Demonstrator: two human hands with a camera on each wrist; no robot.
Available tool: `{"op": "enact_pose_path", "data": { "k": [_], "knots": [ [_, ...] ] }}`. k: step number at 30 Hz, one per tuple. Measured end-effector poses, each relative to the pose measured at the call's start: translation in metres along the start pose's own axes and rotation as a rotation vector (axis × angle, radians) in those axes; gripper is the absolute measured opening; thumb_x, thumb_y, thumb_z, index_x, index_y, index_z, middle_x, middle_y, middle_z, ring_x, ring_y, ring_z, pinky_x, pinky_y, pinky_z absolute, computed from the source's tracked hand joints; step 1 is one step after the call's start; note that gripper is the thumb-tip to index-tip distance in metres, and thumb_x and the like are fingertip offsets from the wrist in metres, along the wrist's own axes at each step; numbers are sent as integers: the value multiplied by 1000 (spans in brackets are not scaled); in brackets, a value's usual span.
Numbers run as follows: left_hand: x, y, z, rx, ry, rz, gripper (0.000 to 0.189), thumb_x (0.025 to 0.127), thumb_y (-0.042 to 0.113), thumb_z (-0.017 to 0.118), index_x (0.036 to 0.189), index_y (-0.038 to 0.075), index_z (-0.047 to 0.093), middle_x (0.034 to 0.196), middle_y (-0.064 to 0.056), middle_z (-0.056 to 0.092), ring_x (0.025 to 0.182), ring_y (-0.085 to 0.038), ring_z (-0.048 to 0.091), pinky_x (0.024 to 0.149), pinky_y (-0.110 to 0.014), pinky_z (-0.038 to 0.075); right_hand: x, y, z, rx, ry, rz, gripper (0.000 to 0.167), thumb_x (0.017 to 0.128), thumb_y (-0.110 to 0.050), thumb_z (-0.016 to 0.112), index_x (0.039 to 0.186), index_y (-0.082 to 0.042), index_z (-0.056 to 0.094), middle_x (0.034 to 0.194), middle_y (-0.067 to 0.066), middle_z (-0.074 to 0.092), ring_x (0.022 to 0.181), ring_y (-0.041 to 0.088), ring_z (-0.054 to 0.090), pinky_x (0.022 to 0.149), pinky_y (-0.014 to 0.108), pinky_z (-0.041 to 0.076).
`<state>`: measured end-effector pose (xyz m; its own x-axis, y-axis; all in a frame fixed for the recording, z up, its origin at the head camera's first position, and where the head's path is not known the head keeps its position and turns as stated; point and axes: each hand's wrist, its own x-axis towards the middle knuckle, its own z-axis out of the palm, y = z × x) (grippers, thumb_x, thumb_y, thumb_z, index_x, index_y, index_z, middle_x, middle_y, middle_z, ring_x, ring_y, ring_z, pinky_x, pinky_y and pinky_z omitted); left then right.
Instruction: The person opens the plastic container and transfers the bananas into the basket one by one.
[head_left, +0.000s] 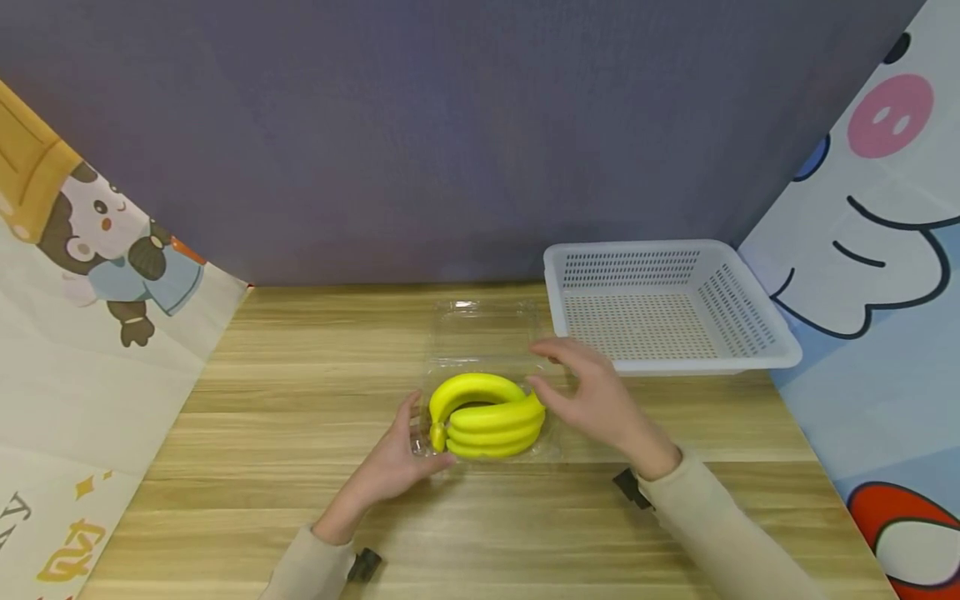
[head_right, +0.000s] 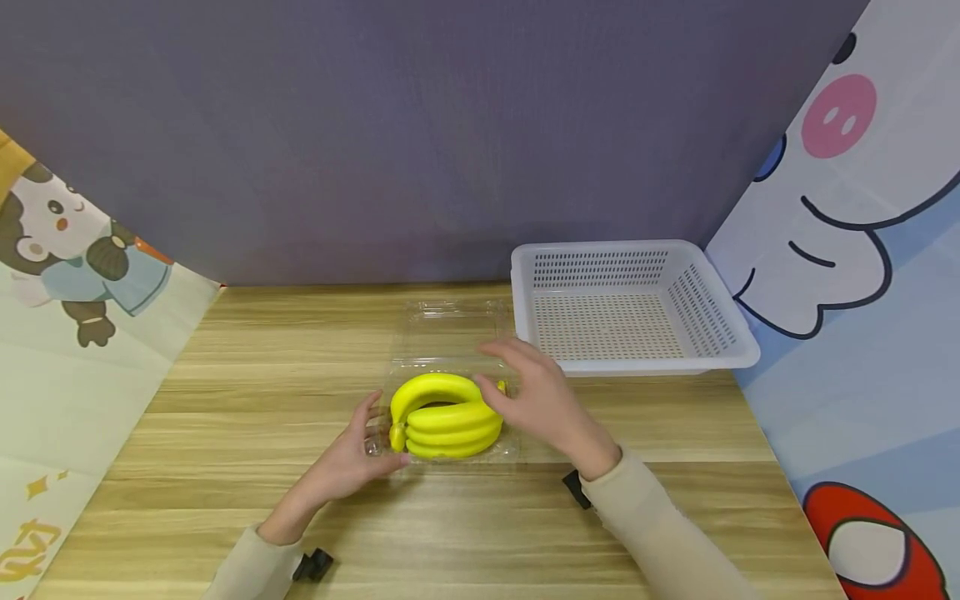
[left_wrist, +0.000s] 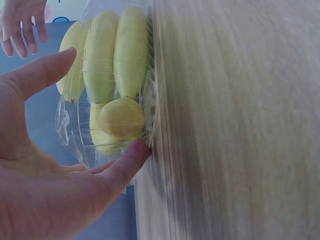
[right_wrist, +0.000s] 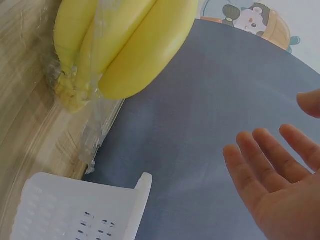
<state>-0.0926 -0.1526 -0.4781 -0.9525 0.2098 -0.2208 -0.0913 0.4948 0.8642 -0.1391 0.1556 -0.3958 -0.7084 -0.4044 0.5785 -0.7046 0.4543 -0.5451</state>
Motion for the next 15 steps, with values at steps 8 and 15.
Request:
{"op": "enact_pose_path", "data": {
  "k": [8,15],
  "knots": [
    [1,0,0,14,7,-7,122,76,41,89,163,12,9,162,-23,27,134,-43,48,106,-62,44,-5,-6,5,-48,-29,30,42,86,-15,79,125,-4,68,127,11,68,120,32,62,104,50,50],
    [3,0,1,28,1,-6,120,77,40,89,163,12,9,161,-23,29,134,-41,50,104,-60,47,-8,-6,11,-91,-33,-27,41,86,-18,79,122,-3,69,125,11,69,118,30,64,102,47,52]
  ]
}}
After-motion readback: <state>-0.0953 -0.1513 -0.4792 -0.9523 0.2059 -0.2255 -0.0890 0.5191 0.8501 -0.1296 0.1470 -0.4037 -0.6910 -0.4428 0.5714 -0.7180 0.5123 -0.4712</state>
